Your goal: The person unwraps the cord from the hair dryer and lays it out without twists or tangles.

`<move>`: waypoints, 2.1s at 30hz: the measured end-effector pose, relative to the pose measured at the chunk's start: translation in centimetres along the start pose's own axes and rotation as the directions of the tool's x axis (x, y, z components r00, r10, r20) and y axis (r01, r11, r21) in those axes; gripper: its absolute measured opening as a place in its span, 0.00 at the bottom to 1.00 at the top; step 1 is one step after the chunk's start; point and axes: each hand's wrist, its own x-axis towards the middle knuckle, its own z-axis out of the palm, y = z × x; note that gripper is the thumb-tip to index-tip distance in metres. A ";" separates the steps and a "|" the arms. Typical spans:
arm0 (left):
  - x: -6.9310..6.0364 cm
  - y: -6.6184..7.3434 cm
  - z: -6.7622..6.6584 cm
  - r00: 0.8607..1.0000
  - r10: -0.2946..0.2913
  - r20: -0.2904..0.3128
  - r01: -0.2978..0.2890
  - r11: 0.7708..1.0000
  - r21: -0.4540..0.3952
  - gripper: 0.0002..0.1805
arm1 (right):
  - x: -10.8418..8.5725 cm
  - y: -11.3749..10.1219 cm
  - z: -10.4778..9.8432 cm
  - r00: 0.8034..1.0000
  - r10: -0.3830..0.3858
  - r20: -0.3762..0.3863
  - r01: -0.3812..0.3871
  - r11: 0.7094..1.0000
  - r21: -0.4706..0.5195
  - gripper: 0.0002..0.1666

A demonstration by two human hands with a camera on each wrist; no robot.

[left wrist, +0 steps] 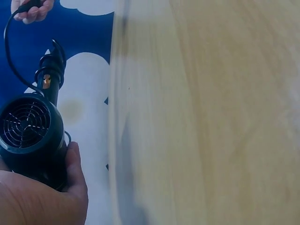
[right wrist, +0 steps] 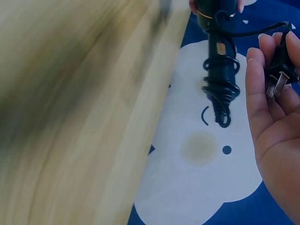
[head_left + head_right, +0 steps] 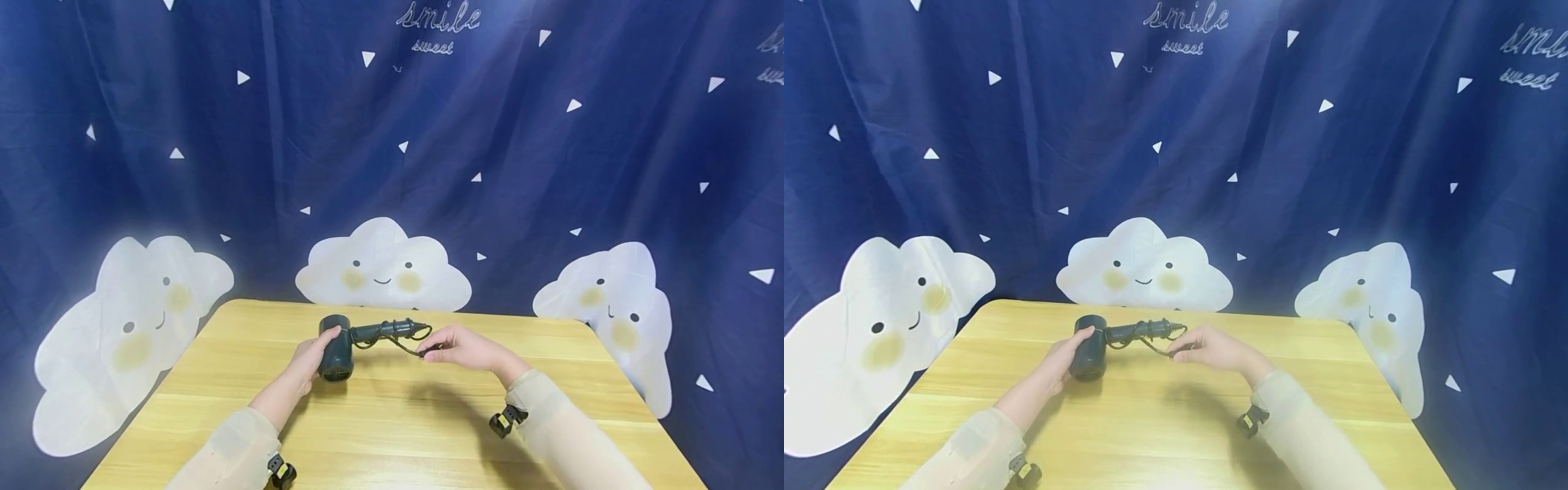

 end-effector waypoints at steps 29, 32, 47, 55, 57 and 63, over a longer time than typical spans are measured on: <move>0.0 -0.6 0.4 0.999 -0.004 0.036 0.002 0.999 0.051 0.49 | 1.4 -1.9 -2.4 0.994 -0.048 -0.098 0.048 0.999 -0.010 0.12; 0.0 -0.6 0.4 0.999 0.000 0.041 -0.002 0.999 0.051 0.49 | 1.6 -2.1 -2.6 0.992 -0.048 -0.114 0.047 0.999 -0.016 0.13; -0.4 -0.6 0.5 0.997 -0.003 0.078 -0.002 0.998 0.060 0.46 | 2.1 -1.7 -2.7 0.968 -0.021 -0.249 0.018 1.000 -0.013 0.13; -0.4 -0.7 0.5 0.995 0.002 0.095 -0.008 0.998 0.064 0.47 | 2.2 -1.5 -2.7 0.963 -0.006 -0.271 0.001 1.000 -0.021 0.14; -0.5 -0.7 0.5 0.996 0.004 0.094 -0.010 0.998 0.060 0.46 | 2.3 -1.5 -2.7 0.961 0.006 -0.278 -0.014 1.000 -0.026 0.14; -0.4 -0.8 0.6 0.997 -0.005 0.077 0.001 0.999 0.045 0.46 | 2.4 -1.2 -2.8 0.953 0.033 -0.300 -0.048 0.998 -0.046 0.15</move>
